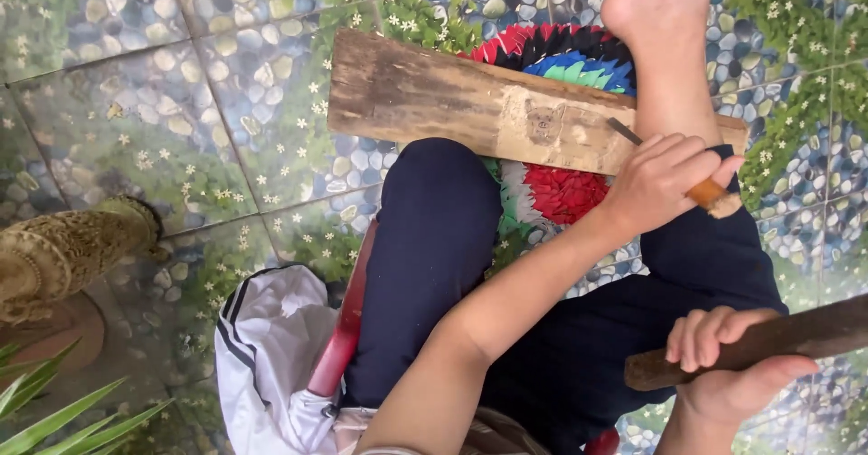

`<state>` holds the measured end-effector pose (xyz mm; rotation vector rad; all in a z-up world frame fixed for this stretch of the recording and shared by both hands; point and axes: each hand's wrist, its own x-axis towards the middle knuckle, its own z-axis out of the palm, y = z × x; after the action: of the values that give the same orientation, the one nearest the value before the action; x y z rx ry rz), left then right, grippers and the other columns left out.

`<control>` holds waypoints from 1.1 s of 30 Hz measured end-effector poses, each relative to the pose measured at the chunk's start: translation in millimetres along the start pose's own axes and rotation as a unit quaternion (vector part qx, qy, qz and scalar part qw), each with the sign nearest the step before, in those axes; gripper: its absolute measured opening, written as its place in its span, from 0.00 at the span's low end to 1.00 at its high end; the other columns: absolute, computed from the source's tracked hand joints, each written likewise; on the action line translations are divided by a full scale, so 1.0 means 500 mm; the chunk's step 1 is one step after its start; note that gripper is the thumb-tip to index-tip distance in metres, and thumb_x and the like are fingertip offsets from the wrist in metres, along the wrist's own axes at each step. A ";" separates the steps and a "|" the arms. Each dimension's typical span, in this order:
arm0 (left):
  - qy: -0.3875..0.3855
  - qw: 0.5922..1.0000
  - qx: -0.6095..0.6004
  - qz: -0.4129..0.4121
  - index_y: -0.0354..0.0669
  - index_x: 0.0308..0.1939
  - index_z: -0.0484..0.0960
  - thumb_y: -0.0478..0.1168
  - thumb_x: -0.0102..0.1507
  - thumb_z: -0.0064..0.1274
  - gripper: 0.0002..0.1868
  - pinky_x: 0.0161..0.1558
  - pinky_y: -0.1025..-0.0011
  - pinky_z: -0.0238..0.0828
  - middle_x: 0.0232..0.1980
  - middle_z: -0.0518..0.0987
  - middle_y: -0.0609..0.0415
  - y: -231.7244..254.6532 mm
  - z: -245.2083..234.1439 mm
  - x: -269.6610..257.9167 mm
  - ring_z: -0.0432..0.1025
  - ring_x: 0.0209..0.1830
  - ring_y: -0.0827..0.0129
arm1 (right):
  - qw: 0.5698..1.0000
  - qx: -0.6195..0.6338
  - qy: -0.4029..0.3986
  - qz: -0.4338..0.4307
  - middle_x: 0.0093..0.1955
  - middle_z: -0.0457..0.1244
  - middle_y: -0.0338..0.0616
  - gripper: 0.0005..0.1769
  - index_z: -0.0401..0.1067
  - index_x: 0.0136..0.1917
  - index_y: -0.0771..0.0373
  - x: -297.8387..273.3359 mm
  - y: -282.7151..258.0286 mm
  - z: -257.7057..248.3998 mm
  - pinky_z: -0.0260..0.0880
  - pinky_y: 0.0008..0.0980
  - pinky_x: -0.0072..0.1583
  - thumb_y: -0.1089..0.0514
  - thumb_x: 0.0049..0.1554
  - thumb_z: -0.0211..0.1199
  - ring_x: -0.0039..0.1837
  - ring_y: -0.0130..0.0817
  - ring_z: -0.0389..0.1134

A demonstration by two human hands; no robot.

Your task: Carving a decorative design into a wooden board using a hammer and a carving tool.

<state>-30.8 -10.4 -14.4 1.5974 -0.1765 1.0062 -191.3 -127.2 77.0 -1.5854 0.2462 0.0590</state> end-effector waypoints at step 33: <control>-0.016 0.999 -0.001 -0.047 0.41 0.26 0.68 0.37 0.71 0.43 0.17 0.34 0.66 0.62 0.25 0.62 0.56 -0.026 0.008 -0.015 0.60 0.25 0.66 | 1.000 0.004 -0.023 -0.008 0.23 0.49 0.30 0.39 0.63 0.39 0.49 -0.014 0.000 0.011 0.54 0.24 0.27 0.13 0.56 0.60 0.22 0.23 0.50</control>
<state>-25.6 -12.8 -28.8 1.6057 -0.1229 0.9082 -197.6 -120.9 78.0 -1.5755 0.1979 0.0821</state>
